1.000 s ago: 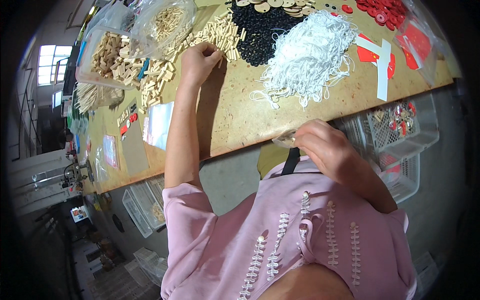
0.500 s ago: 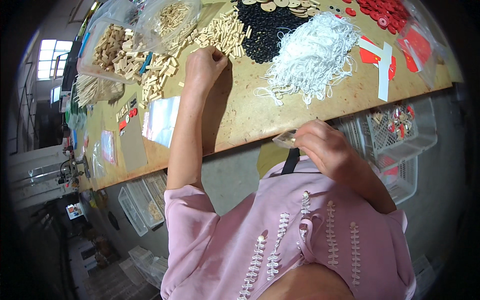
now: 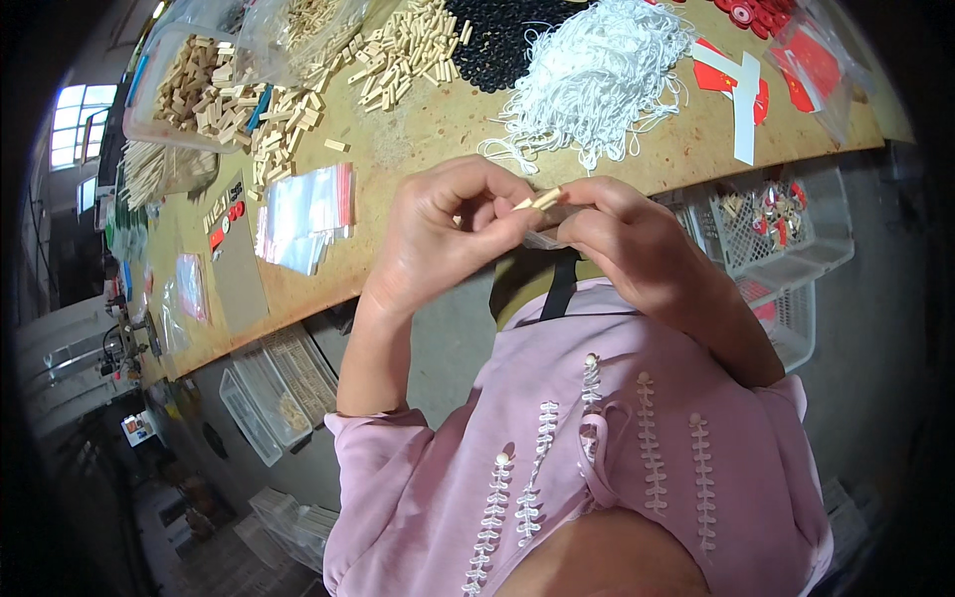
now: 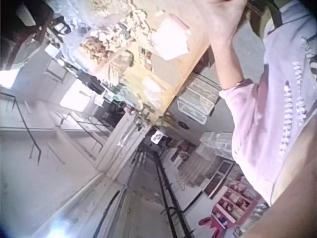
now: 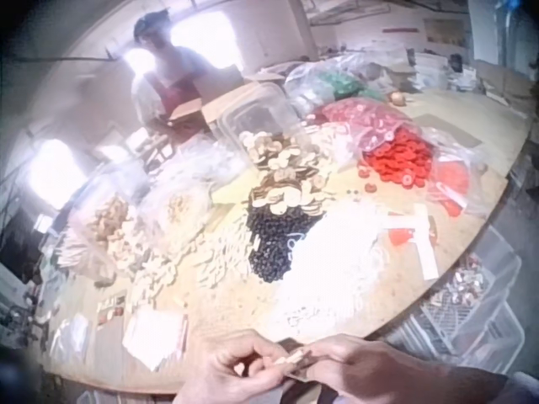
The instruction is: The person assembles small craft kits by placing wooden pieces, black beads, and white strings into clear plastic bags. They then seal each bag and place it into a nearby basket. The process is repeated multiple times with consistent hand movements.
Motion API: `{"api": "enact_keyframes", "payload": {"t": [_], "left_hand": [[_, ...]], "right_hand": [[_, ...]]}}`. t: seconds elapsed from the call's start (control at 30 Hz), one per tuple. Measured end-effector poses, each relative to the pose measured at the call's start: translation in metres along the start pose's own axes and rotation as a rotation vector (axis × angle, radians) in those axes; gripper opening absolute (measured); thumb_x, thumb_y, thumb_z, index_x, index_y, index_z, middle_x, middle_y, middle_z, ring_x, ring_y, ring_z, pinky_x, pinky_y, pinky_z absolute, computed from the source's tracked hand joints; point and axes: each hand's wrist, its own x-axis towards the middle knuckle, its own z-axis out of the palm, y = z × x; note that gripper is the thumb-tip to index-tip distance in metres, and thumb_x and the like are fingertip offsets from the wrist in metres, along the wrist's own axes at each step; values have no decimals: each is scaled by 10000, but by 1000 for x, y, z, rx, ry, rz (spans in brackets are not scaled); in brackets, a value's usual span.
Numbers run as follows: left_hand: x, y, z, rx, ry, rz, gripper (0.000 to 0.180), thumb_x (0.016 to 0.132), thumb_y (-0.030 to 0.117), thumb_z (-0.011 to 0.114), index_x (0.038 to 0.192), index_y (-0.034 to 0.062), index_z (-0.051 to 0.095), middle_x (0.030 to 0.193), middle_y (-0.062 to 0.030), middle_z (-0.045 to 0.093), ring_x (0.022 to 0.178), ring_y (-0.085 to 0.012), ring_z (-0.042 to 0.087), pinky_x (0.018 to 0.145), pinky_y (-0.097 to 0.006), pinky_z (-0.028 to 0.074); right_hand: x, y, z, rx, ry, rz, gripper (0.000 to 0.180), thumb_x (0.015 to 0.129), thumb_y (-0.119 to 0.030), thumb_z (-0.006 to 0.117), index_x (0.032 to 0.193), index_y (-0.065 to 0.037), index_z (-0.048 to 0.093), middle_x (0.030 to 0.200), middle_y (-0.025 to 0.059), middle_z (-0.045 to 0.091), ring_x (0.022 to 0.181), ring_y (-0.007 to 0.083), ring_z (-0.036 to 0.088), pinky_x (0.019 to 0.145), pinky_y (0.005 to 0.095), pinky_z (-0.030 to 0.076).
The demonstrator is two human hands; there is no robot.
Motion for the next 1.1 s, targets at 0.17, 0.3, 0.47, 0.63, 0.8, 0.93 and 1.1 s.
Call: {"api": "enact_keyframes", "payload": {"t": [0.17,0.3,0.47,0.63,0.8,0.93,1.1], "left_hand": [[-7,1,0,210,-38,57,122,880,84,834,925,11,748,823,9,675,700,-35,560,600,-219,426],[-1,0,-3,389,-86,296,138,900,122,800,988,25,758,839,-98,693,728,-206,661,645,-331,517],[-8,13,-7,553,-116,333,144,900,162,757,990,51,737,856,-130,666,800,-339,684,696,-426,552],[-8,14,-5,565,-161,350,135,893,165,740,988,71,719,844,-108,646,812,-339,676,692,-444,550],[1,24,9,489,-203,405,133,918,162,725,987,54,691,901,-158,628,883,-359,660,747,-441,540],[13,21,-4,448,-89,291,115,936,106,719,1022,32,704,910,-109,666,811,-248,669,730,-365,544],[87,-16,-39,329,185,52,142,918,102,734,1040,29,730,853,-95,704,797,-222,672,727,-336,538]], "right_hand": [[7,-16,0,6,-61,134,241,883,62,719,1115,-6,706,1207,181,661,1036,349,700,858,392,577],[7,-17,-3,20,-76,105,210,955,-31,613,1152,13,671,1243,194,656,1134,348,662,946,406,539],[8,-16,-2,27,-83,45,166,904,20,666,1068,-2,679,1237,211,644,1099,405,663,915,422,562],[5,-16,-3,26,-131,86,190,888,28,679,1075,-5,673,1255,226,630,1124,423,652,917,448,561],[0,-10,-7,-24,-138,91,156,901,-6,653,1056,-12,666,1272,243,616,1133,436,643,945,446,548],[-3,-14,-6,46,-86,118,125,922,-7,620,1043,7,650,1258,234,632,1110,429,652,924,433,555],[-13,-8,-4,17,-62,118,146,900,41,635,1036,-6,655,1257,201,639,1088,393,671,891,428,566]]}}
